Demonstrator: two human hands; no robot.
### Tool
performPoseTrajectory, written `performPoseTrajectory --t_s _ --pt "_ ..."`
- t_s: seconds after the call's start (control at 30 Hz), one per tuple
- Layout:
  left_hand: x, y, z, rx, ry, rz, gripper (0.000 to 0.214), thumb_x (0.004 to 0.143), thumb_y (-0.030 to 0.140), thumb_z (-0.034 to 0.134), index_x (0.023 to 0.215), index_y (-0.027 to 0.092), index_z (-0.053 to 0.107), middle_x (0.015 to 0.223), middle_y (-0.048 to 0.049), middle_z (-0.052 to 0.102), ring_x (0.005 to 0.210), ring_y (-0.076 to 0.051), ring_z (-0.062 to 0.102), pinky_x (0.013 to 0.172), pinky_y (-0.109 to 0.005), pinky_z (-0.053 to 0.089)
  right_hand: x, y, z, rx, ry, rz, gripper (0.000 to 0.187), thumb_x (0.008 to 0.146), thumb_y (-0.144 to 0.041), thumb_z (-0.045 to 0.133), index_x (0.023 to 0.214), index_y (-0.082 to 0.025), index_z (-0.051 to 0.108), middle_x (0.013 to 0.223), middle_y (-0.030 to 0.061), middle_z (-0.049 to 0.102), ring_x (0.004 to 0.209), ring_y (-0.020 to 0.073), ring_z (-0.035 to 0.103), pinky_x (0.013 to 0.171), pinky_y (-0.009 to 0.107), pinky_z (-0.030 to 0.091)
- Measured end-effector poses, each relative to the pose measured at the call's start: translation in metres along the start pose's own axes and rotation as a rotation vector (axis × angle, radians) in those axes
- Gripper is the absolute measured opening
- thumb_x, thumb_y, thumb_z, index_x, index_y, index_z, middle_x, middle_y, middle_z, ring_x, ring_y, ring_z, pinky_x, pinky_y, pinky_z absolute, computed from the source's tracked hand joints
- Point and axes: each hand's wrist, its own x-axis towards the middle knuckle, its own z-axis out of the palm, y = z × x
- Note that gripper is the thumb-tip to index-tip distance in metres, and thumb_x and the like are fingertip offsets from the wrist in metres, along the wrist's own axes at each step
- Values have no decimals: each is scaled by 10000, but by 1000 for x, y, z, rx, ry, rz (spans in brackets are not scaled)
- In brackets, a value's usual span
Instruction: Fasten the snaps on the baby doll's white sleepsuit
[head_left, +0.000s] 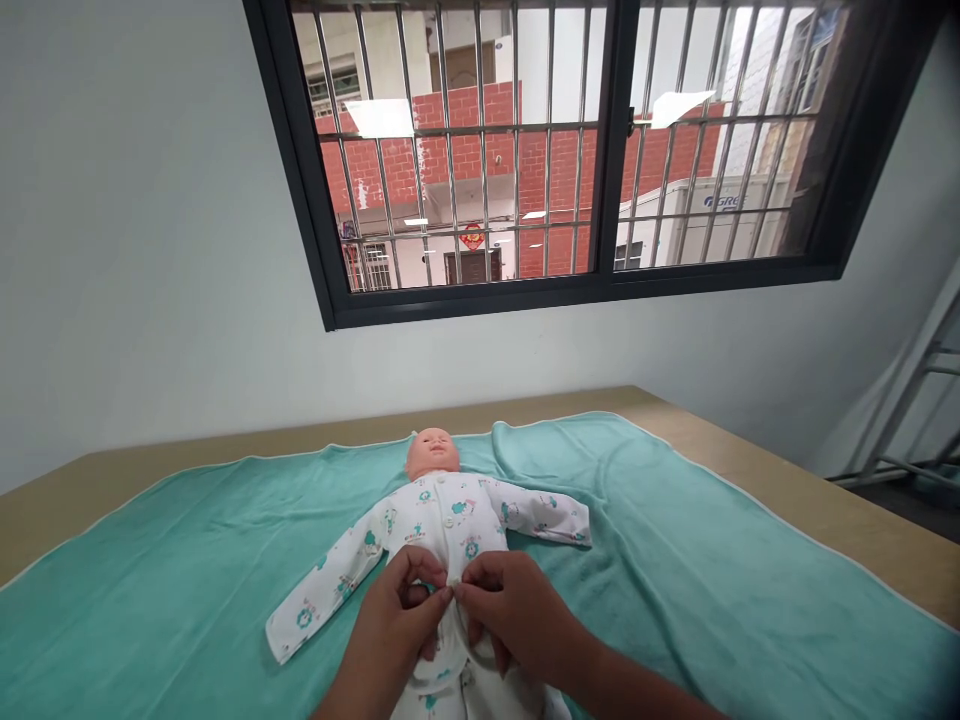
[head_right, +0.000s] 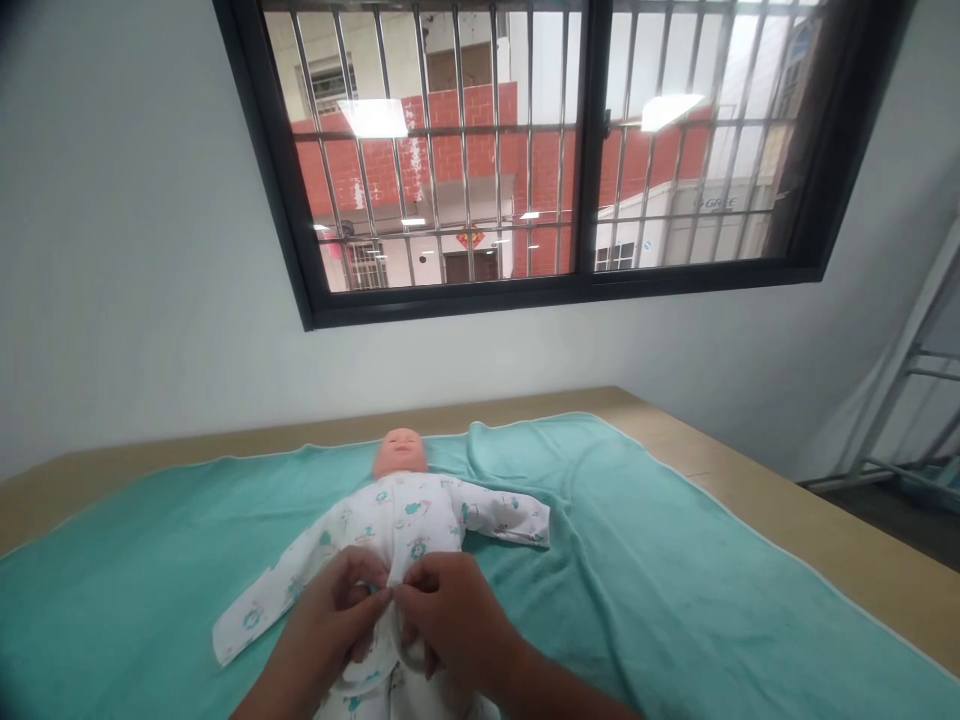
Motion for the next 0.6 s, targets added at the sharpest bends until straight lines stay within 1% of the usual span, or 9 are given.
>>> performPoseTrajectory --t_s 0.07,0.13,0.27,0.37,0.43,0.6 --pt "1 -3 0 27 9 6 238 665 335 676 752 194 505 433 121 409 309 -43 379 340 -135 237 1 -1 2 -10 31 28 130 718 -253 518 635 -162 561 458 -51 547 282 57 399 250 142 280" --pt "3 -6 -1 67 -7 8 245 662 362 677 746 191 524 415 121 383 314 -53 370 339 -144 242 2 -1 4 -24 60 43 112 696 -236 501 620 -169 550 431 -59 531 268 60 388 237 143 269" --pt "3 -6 -2 190 -60 63 243 715 388 629 795 158 629 427 94 406 354 -67 391 377 -165 272 4 2 5 -55 91 39 83 647 -203 471 606 -180 539 398 -70 512 254 64 370 220 143 244" --pt "1 -2 -2 275 -71 122 235 743 364 604 820 155 679 453 79 427 383 -78 423 409 -176 299 4 3 5 1 91 26 84 615 -178 443 596 -186 525 385 -84 480 251 58 340 219 144 239" --pt "-2 1 -2 300 -63 133 231 750 357 590 822 160 687 455 78 416 394 -87 432 412 -179 303 4 2 5 37 84 19 90 615 -178 439 596 -188 527 381 -89 457 255 58 330 219 148 239" --pt "-4 2 -1 341 -73 172 281 776 405 581 865 164 694 466 71 425 427 -106 466 438 -186 334 3 3 5 52 86 -9 91 625 -177 437 593 -188 521 385 -90 442 268 60 344 226 148 241"
